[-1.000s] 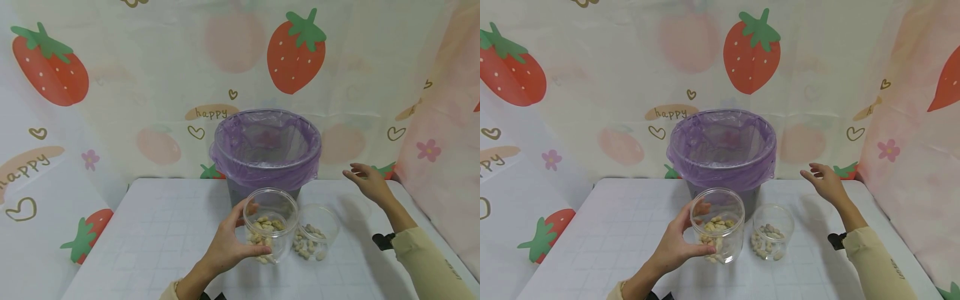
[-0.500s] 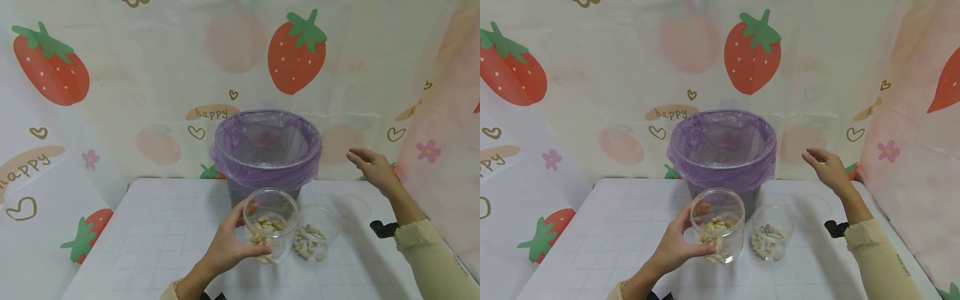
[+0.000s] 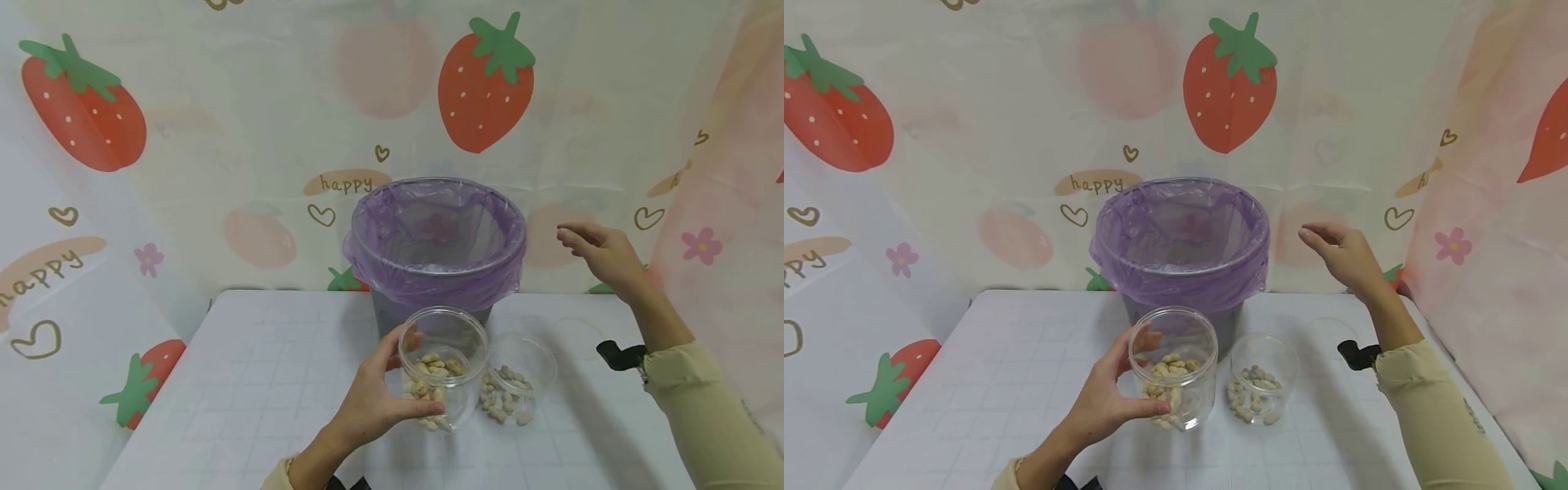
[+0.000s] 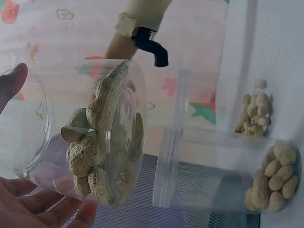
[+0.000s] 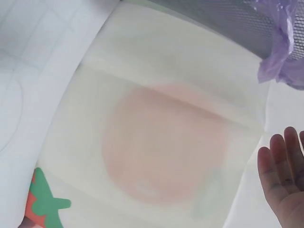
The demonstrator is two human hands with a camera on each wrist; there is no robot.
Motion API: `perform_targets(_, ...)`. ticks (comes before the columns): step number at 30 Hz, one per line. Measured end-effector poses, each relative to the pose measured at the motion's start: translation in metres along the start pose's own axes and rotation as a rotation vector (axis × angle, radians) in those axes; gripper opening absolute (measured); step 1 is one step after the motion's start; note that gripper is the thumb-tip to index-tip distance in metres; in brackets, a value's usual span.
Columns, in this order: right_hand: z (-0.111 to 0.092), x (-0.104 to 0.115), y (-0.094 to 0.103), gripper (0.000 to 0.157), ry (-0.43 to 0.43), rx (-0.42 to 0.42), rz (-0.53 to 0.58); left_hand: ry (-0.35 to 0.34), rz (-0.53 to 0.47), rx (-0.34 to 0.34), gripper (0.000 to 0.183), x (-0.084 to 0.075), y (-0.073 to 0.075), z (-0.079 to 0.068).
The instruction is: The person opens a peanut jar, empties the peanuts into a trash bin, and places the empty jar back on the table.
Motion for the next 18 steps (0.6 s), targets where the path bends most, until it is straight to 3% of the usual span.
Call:
perform_targets(7, 0.006, 0.015, -0.01, 0.051, 0.013, 0.036, 0.015, -0.019, -0.009, 0.006, 0.102, 0.0, 0.0, 0.001)
perform_targets(18, 0.017, 0.034, -0.019, 0.044, 0.078, 0.003, 0.04, -0.01, -0.019, 0.009, 0.102, -0.001, -0.001, 0.004)
Point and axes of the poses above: each hand's wrist, its own z-axis towards the middle knuckle, its own y-axis out of the back of the hand, x = y × z, the point moved 9 cm from there along z, towards the middle knuckle, and after that the axes turned 2 degrees about -x, right-handed, at the moved point
